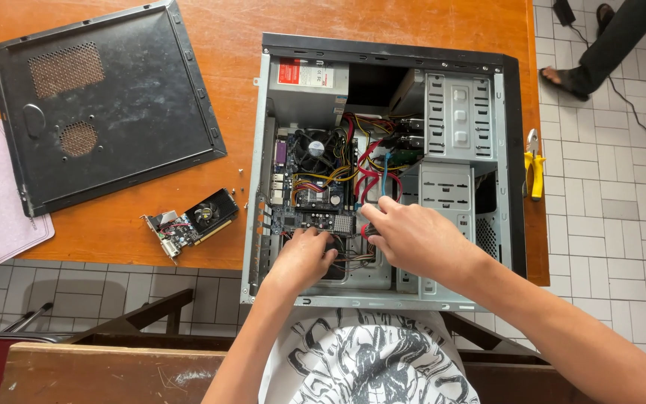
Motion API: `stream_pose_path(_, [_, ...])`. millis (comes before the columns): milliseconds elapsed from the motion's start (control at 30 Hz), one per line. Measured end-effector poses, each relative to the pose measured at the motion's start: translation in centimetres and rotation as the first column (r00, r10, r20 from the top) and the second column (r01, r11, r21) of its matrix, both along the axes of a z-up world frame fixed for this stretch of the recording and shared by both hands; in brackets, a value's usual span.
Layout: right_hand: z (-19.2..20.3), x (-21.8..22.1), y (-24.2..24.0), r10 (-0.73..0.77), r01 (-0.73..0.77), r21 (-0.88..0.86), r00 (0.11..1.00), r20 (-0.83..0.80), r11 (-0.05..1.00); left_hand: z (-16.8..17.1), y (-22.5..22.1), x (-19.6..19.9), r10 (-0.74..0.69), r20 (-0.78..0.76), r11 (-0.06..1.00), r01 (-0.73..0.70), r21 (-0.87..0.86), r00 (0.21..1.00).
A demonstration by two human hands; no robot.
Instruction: Reinstalling a graphics card into a desktop computer case, including cable management and securing the component with a screwdriver.
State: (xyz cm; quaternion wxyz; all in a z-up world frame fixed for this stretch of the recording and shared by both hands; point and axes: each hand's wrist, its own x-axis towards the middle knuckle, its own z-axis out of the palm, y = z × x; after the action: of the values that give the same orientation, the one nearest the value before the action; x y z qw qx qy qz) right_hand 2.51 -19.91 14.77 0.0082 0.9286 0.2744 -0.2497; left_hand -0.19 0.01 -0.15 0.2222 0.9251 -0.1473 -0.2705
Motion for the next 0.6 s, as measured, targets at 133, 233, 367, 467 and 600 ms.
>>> stream_pose_path(133, [-0.8,-0.2,-0.1,0.009,-0.009,-0.017,1.0,0.003,1.0,0.1,0.1,0.0,-0.004,-0.002,1.0,0.004,-0.001,1.0])
stream_pose_path(233, [-3.3,0.1,-1.0,0.12,-0.122,0.009,0.988,0.098,0.993,0.2,0.1,0.0,0.002,-0.008,1.0,-0.002,-0.007,1.0])
stream_pose_path(367, [-2.6,0.1,-0.9,0.17,-0.171,0.016,0.985,0.03,0.985,0.3,0.1,0.0,-0.001,-0.011,1.0,0.001,0.0,1.0])
stream_pose_path(467, [-2.1,0.3,-0.8,0.187,-0.188,0.048,0.982,0.019,0.981,0.4,0.1,0.0,0.004,-0.029,1.0,-0.004,0.005,1.0])
stream_pose_path(600, [-0.7,0.4,-0.4,0.12,-0.115,0.093,0.992,-0.049,0.989,0.1,0.1,0.0,-0.004,-0.018,1.0,0.004,-0.008,1.0])
